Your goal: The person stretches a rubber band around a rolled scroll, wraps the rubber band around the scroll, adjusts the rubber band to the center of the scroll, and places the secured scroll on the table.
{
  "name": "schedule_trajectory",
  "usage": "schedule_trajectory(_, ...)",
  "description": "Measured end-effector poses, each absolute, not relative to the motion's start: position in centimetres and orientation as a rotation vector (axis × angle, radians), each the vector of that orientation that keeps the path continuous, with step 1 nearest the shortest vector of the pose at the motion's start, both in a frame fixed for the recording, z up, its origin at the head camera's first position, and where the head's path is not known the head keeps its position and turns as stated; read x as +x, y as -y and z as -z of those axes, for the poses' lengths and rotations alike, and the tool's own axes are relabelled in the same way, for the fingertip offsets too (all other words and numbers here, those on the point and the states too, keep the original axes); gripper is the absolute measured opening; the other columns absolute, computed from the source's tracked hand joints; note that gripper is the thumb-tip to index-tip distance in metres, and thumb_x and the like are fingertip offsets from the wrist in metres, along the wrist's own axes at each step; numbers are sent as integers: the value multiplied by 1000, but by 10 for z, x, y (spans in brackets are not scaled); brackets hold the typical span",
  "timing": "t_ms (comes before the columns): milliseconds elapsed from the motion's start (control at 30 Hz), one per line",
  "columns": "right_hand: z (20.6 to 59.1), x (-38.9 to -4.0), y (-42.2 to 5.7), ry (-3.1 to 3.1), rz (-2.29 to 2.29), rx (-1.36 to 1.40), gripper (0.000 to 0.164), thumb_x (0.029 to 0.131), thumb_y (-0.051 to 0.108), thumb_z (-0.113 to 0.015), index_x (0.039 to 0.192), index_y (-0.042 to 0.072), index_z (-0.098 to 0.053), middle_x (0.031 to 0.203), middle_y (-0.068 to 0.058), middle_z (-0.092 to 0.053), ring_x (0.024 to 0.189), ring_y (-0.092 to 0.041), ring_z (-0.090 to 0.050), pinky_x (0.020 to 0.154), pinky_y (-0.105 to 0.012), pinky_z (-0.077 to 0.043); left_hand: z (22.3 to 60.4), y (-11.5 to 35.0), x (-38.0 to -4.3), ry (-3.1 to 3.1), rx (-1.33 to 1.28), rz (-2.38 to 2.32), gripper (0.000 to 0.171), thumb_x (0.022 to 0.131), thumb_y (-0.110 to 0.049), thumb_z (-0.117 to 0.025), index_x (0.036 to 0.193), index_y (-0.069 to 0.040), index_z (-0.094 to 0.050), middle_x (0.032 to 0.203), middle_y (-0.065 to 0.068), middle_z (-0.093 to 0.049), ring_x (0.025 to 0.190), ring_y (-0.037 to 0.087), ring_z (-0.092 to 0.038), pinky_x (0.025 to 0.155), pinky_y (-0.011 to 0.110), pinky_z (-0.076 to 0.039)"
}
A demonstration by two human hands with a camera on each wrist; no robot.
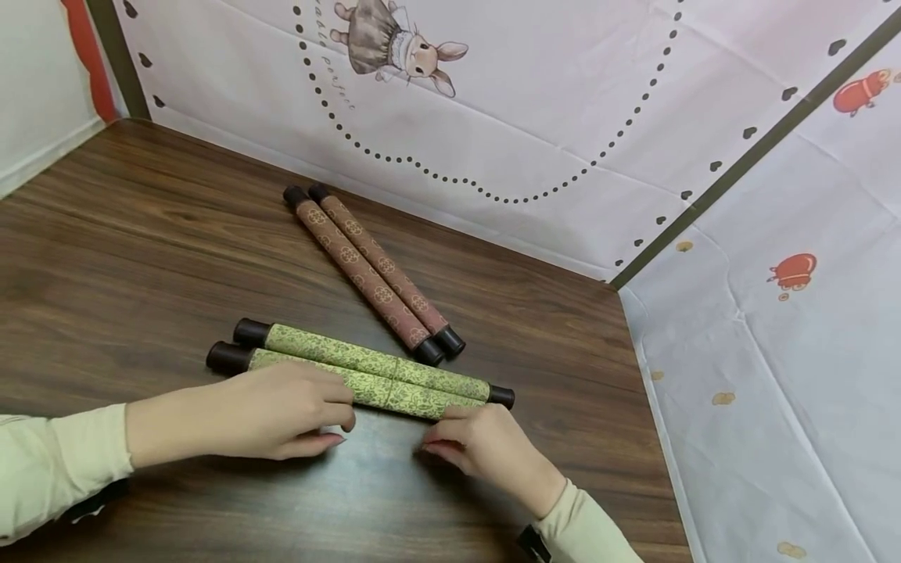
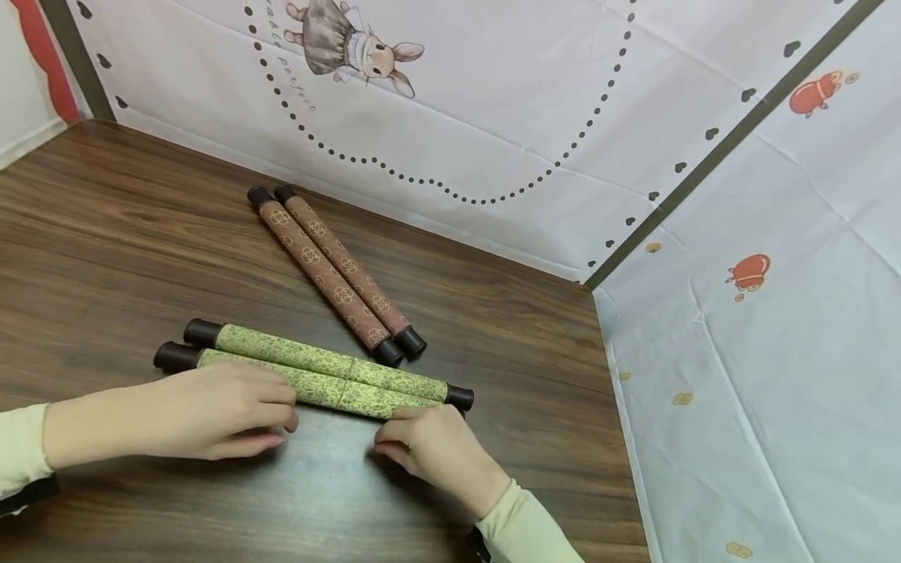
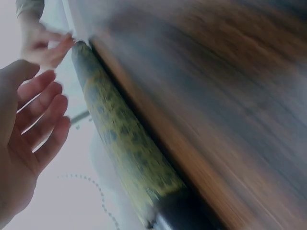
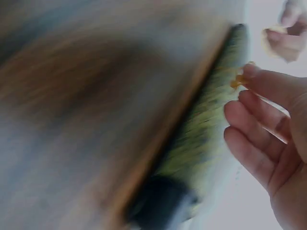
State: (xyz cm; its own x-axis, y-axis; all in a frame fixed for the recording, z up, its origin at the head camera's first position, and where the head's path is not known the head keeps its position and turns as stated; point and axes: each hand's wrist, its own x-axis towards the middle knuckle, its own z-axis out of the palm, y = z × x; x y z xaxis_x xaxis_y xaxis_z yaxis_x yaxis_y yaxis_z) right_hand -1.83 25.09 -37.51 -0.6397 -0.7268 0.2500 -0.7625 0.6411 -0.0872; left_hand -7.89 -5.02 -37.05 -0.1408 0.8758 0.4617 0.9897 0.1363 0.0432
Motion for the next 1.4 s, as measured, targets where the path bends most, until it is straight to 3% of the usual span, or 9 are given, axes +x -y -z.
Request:
schedule_trajectory(133,359,-20,-236,2581,-525,1227,7,81,19,-80,85,22,-75,79,14,-67,60,4,-54,58,-1,-37,369,34,-72,2026,-1783,508,14,83,-31,-74,90,-25,-65,84,-16,-58,79,1,-55,70,19,-50)
schedule_trajectory(300,352,-17,-221,2521,-681,1249,11,79,13,-81,86,19,-73,79,10,-67,64,1,-57,61,-2,-41,368,18,-66,1975,-1723,567,18,82,-31,-76,98,-23,-70,89,-15,-65,83,2,-59,74,18,-52)
schedule_trajectory(633,351,-14,-212,2540,-744,1280,10,82,16,-78,86,20,-70,83,13,-64,72,2,-55,65,-3,-41,370,14,-65,1809,-1726,547,13,78,-21,-76,88,-25,-69,81,-15,-62,76,4,-52,69,17,-46)
schedule_trajectory(800,350,-12,-214,2603,-1006,1275,6,88,15,-72,89,19,-68,88,9,-63,78,0,-58,66,-9,-49,367,19,-68,1760,-1746,407,22,66,-15,-77,82,-24,-65,77,-13,-57,72,6,-45,66,18,-40)
schedule_trajectory(1000,353,-12,-214,2556,-1162,1347,9,90,9,-68,92,16,-63,98,1,-67,90,-7,-59,71,-17,-53,366,22,-69,1768,-1724,305,29,59,-13,-76,83,-23,-63,80,-11,-58,75,8,-48,66,21,-40)
schedule_trajectory(1267,357,-10,-214,2591,-1357,1502,10,91,2,-61,94,10,-58,86,-4,-68,72,-5,-57,61,-13,-51,368,27,-73,1783,-1708,234,30,58,-18,-80,81,-24,-61,78,-11,-58,72,8,-47,64,21,-40)
schedule_trajectory(1400,357,-9,-214,2584,-1746,1440,9,94,-5,-53,95,4,-53,90,-16,-67,68,-11,-58,57,-21,-54,367,29,-75,1742,-1705,214,32,58,-20,-80,82,-24,-59,79,-11,-58,73,8,-48,65,21,-40)
